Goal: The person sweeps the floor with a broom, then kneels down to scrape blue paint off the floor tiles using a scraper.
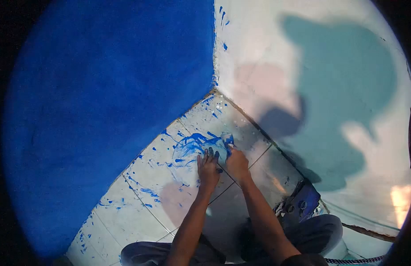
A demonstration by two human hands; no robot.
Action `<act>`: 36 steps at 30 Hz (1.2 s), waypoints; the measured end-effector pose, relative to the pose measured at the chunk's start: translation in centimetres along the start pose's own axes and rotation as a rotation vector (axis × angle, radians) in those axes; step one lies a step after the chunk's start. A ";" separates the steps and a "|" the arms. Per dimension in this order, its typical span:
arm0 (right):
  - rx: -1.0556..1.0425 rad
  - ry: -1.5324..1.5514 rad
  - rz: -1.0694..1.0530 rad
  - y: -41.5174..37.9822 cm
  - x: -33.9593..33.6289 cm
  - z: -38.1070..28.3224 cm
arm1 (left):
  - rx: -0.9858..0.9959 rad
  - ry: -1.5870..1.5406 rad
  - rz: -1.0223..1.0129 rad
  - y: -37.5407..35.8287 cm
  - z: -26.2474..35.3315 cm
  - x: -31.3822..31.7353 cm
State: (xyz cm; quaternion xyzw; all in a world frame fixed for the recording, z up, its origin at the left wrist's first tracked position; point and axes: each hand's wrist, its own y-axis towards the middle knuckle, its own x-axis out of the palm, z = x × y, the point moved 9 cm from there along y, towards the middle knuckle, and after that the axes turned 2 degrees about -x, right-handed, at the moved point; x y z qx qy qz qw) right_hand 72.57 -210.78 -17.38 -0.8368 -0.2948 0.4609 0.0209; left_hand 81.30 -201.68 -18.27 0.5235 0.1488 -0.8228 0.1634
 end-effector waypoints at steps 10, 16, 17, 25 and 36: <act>0.022 -0.048 0.009 1.0 -1.1 -0.5 | -0.005 -0.037 -0.029 -0.2 -0.4 0.2; -0.023 -0.025 0.107 5.0 -2.6 0.7 | 0.007 -0.005 -0.022 -0.2 -0.6 0.4; -0.022 -0.019 0.104 4.6 -2.3 0.9 | 0.014 0.009 -0.005 -0.2 -0.5 0.4; 0.077 -0.041 -0.006 6.5 -2.4 2.3 | -0.024 0.080 -0.062 -0.4 -0.2 0.4; 0.084 0.031 -0.049 3.4 -2.8 2.7 | 0.023 -0.003 0.178 6.0 1.2 -1.5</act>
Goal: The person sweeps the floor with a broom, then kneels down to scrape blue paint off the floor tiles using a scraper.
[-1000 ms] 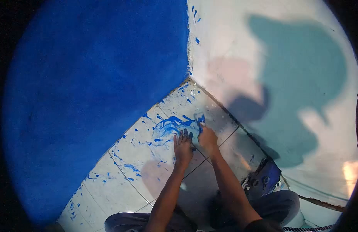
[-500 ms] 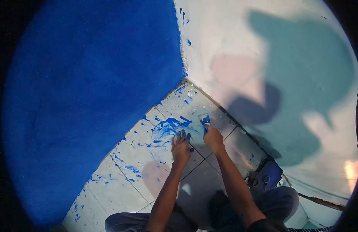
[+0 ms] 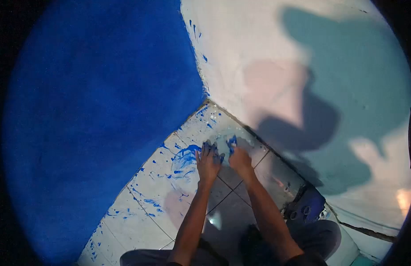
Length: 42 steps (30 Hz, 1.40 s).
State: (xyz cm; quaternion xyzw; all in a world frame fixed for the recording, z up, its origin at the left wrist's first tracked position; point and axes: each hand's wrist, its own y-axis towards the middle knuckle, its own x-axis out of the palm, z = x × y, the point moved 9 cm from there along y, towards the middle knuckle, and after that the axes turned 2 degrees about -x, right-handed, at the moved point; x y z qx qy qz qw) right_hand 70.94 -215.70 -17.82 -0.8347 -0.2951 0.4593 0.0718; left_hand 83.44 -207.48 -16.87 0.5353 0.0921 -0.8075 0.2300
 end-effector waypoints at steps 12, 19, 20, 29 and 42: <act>-0.064 -0.023 -0.050 2.0 -0.3 -3.4 | -0.037 0.017 0.010 4.3 -4.5 1.7; -0.104 -0.052 0.001 4.4 -0.1 -5.3 | -0.029 -0.051 -0.048 4.9 -4.3 0.1; -0.109 -0.059 0.002 4.7 -0.2 -5.6 | -0.033 -0.056 -0.042 5.3 -4.2 -0.4; -0.083 -0.062 -0.012 5.1 -0.5 -7.2 | -0.066 -0.111 -0.014 6.0 -5.0 0.4; -0.084 -0.042 -0.008 10.4 0.8 -6.9 | -0.033 -0.046 -0.063 6.1 -4.7 0.1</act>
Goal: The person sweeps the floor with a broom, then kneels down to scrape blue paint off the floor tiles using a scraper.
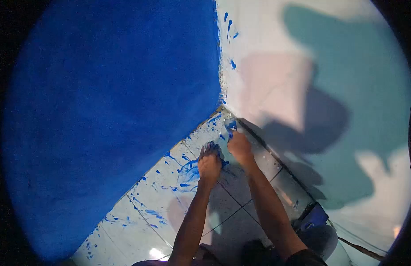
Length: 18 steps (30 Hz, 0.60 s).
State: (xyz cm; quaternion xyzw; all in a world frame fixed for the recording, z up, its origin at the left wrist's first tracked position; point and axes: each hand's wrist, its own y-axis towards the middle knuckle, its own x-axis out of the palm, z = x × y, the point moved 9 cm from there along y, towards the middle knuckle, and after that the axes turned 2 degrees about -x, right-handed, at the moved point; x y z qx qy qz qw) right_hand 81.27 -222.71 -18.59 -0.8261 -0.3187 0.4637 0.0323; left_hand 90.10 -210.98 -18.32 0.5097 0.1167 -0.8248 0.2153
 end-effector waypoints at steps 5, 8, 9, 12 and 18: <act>-0.049 -0.010 0.079 -2.3 -1.1 -0.4 | -0.046 -0.068 0.008 0.3 0.6 -1.2; 0.026 0.024 -0.062 1.3 -0.8 -1.7 | -0.046 -0.007 -0.078 0.4 0.2 -0.3; 0.085 0.045 -0.196 2.5 0.1 -1.7 | -0.042 0.000 -0.076 0.6 0.0 -0.3; -0.076 -0.002 0.096 -1.3 -0.4 -1.7 | -0.014 -0.055 0.015 0.5 0.0 -0.7; 0.003 -0.009 -0.027 2.5 0.1 -2.6 | 0.028 0.015 0.098 0.1 -0.4 -0.2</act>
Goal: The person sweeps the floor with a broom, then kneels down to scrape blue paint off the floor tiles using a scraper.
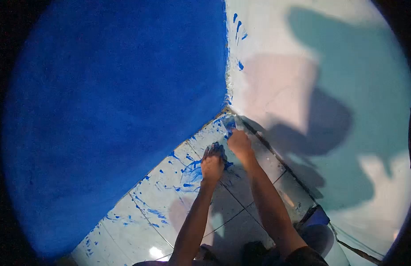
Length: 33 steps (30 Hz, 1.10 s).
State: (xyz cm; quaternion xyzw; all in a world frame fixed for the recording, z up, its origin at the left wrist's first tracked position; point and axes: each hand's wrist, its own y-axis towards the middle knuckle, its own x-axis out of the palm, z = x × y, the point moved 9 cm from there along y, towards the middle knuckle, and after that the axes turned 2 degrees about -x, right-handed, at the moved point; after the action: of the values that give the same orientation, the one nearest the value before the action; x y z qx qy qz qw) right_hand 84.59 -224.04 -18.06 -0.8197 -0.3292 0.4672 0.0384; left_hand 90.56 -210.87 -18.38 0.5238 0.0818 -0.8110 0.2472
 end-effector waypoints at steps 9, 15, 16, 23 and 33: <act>-0.129 0.003 0.105 -6.2 1.6 -0.1 | -0.088 -0.066 0.157 -0.9 -2.8 -3.7; -0.125 -0.038 0.080 -7.1 2.0 -0.6 | -0.119 0.000 -0.009 -1.2 -3.7 -2.2; -0.126 -0.047 0.080 -8.0 1.7 -0.3 | -0.101 -0.021 0.012 -1.2 -3.4 -2.4; -0.109 -0.064 0.059 -3.0 3.2 -1.8 | -0.110 -0.042 0.000 -1.3 -4.2 -1.7; -0.032 -0.036 0.053 -5.9 3.2 3.3 | -0.063 -0.066 0.019 -5.1 -1.0 -4.6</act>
State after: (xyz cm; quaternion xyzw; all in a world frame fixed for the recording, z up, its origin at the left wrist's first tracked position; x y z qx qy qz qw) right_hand 80.09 -218.40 -20.04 -0.8201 -0.3154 0.4774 0.0067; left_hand 90.41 -204.61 -15.35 0.4897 0.0941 -0.8224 0.2740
